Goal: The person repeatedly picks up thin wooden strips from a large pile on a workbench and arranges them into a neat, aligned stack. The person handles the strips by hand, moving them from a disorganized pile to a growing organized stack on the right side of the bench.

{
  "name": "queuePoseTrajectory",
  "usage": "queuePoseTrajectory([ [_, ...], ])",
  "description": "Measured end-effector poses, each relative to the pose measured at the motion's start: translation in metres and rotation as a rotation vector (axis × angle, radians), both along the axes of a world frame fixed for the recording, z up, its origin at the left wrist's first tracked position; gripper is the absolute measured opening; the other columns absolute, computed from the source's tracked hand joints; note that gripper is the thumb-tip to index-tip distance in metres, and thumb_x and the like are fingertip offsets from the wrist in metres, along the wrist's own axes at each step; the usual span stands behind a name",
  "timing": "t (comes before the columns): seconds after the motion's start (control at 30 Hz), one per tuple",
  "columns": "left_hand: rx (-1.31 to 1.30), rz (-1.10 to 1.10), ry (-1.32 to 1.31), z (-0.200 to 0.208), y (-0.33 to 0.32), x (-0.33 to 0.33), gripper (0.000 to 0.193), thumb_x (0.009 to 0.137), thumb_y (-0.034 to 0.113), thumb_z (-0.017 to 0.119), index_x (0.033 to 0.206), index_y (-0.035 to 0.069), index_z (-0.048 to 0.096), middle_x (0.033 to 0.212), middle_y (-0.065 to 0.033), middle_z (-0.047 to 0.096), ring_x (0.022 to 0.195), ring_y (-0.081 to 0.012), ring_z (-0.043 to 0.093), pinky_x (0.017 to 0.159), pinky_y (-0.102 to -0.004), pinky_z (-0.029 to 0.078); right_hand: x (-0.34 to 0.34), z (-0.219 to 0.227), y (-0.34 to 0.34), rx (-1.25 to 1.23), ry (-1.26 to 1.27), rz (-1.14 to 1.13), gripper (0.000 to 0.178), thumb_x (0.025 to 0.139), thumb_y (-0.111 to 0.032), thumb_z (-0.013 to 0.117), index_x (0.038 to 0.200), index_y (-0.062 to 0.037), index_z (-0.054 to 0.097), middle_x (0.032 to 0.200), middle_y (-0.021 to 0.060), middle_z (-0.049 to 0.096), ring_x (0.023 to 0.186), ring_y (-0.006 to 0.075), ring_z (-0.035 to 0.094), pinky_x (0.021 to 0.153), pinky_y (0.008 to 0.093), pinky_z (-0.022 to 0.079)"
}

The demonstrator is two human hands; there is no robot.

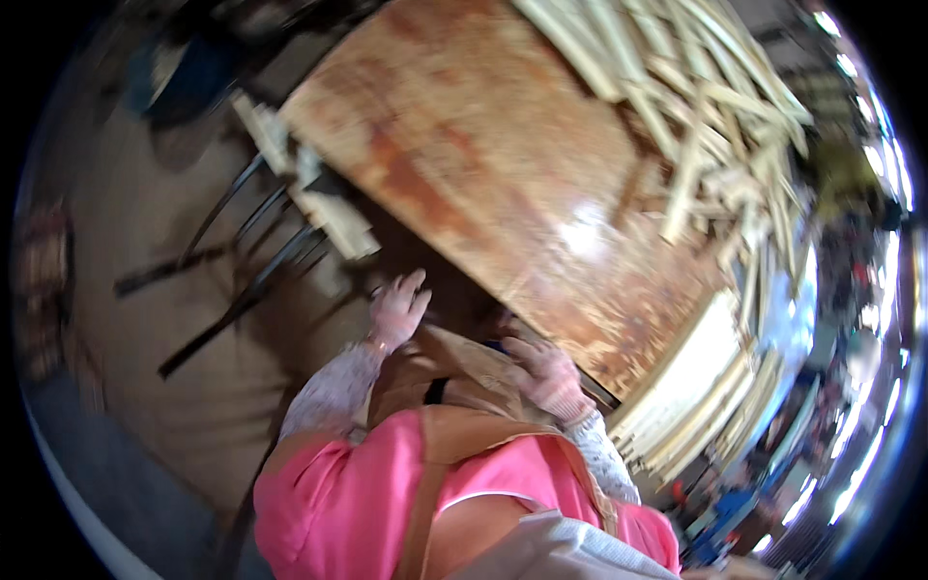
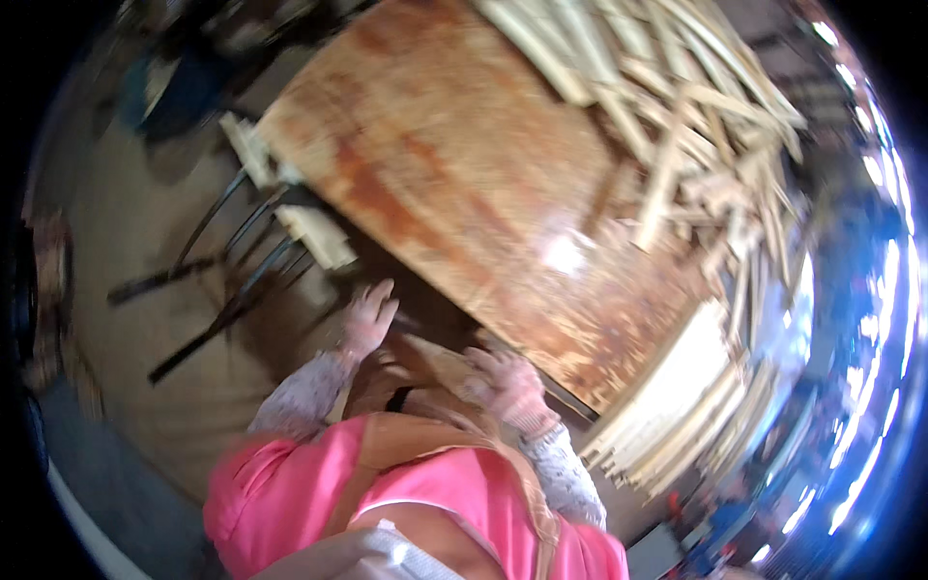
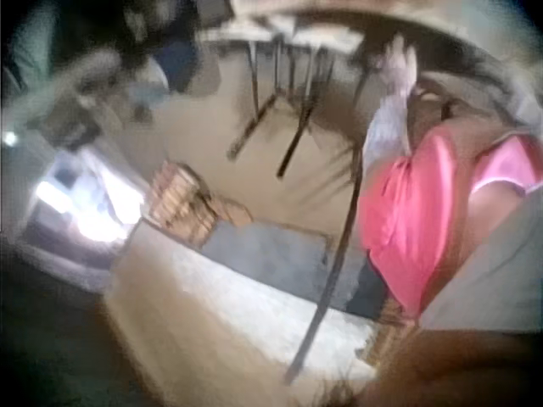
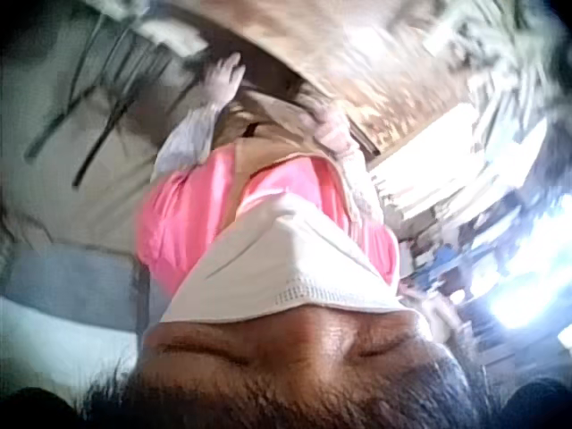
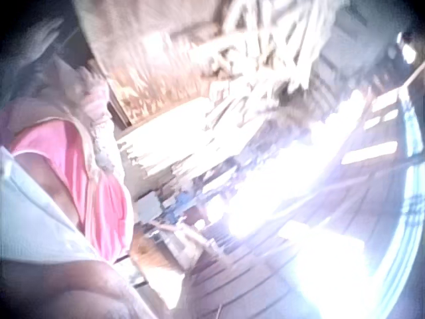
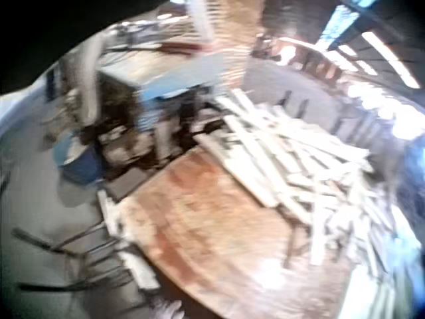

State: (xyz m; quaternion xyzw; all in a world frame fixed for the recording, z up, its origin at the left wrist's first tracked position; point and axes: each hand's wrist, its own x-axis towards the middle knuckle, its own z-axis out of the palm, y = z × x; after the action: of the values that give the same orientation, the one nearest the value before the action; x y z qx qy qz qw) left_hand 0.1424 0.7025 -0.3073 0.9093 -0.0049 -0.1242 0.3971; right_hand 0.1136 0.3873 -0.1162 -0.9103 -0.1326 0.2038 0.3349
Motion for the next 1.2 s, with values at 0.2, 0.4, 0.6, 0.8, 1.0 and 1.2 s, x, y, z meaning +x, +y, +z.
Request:
queuePoseTrajectory([
  [0.2, -0.219, -0.216, -0.597, 0.115, -0.193, 0.122, 0.042, 0.096, 0.024, 0.075, 0.130, 0.001, 0.067, 0.117, -0.0188, 0.070, 0.109, -0.0408, 0.066, 0.095, -0.0506, 0.053, 0.013, 0.036, -0.097, -0.093, 0.105, -0.058, 0.051, 0.096, -0.040, 0.072, 0.140, -0.0150, 0.065, 0.109, 0.0180, 0.074, 0.106, 0.0407, 0.070, 0.093, 0.0509, 0.056],
  [0.4, -0.395, -0.037, 0.127, 0.154, -0.397, 0.249, 0.052, 0.096, 0.033, 0.079, 0.132, -0.003, 0.067, 0.122, -0.0234, 0.074, 0.107, -0.0352, 0.071, 0.094, -0.0453, 0.056, 0.017, 0.044, -0.191, 0.012, -0.043, -0.298, 0.042, 0.096, -0.035, 0.074, 0.130, -0.0108, 0.072, 0.104, 0.0166, 0.076, 0.104, 0.0384, 0.071, 0.091, 0.0498, 0.056],
  [0.6, -0.467, -0.075, 0.244, 0.165, -0.434, 0.128, 0.051, 0.098, 0.036, 0.074, 0.130, -0.003, 0.066, 0.112, -0.0232, 0.077, 0.097, -0.0356, 0.075, 0.089, -0.0464, 0.058, 0.074, 0.016, -0.265, 0.295, -0.181, -0.888, 0.077, 0.089, -0.033, 0.082, 0.156, -0.0095, 0.052, 0.135, 0.0258, 0.070, 0.125, 0.0380, 0.069, 0.105, 0.0470, 0.053],
  [0.8, -0.114, -1.009, 0.261, 0.193, -0.406, 0.072, 0.041, 0.102, 0.036, 0.063, 0.125, 0.002, 0.070, 0.121, -0.0259, 0.072, 0.119, -0.0440, 0.067, 0.105, -0.0471, 0.053, 0.085, 0.046, -0.271, 0.106, 0.312, -0.930, 0.098, 0.089, -0.034, 0.078, 0.169, -0.0148, 0.025, 0.146, 0.0311, 0.062, 0.132, 0.0430, 0.065, 0.110, 0.0496, 0.051],
  [1.0, 0.345, -0.667, -0.759, 0.143, -0.444, 0.201, 0.063, 0.098, 0.038, 0.067, 0.149, 0.004, 0.055, 0.129, -0.0207, 0.071, 0.126, -0.0378, 0.066, 0.111, -0.0466, 0.050, -0.048, 0.022, -0.247, -0.030, 0.163, -1.135, 0.078, 0.092, -0.024, 0.073, 0.162, -0.0114, 0.041, 0.142, 0.0258, 0.064, 0.126, 0.0459, 0.065, 0.109, 0.0522, 0.052],
  [1.2, 0.515, -0.694, -0.165, 0.141, -0.504, 0.268, 0.077, 0.091, 0.039, 0.072, 0.157, 0.008, 0.046, 0.139, -0.0206, 0.065, 0.129, -0.0387, 0.062, 0.109, -0.0484, 0.050, -0.105, -0.027, -0.269, -0.726, -0.240, -1.102, 0.068, 0.087, -0.022, 0.077, 0.150, -0.0078, 0.058, 0.149, 0.0208, 0.058, 0.141, 0.0459, 0.049, 0.122, 0.0552, 0.039],
])
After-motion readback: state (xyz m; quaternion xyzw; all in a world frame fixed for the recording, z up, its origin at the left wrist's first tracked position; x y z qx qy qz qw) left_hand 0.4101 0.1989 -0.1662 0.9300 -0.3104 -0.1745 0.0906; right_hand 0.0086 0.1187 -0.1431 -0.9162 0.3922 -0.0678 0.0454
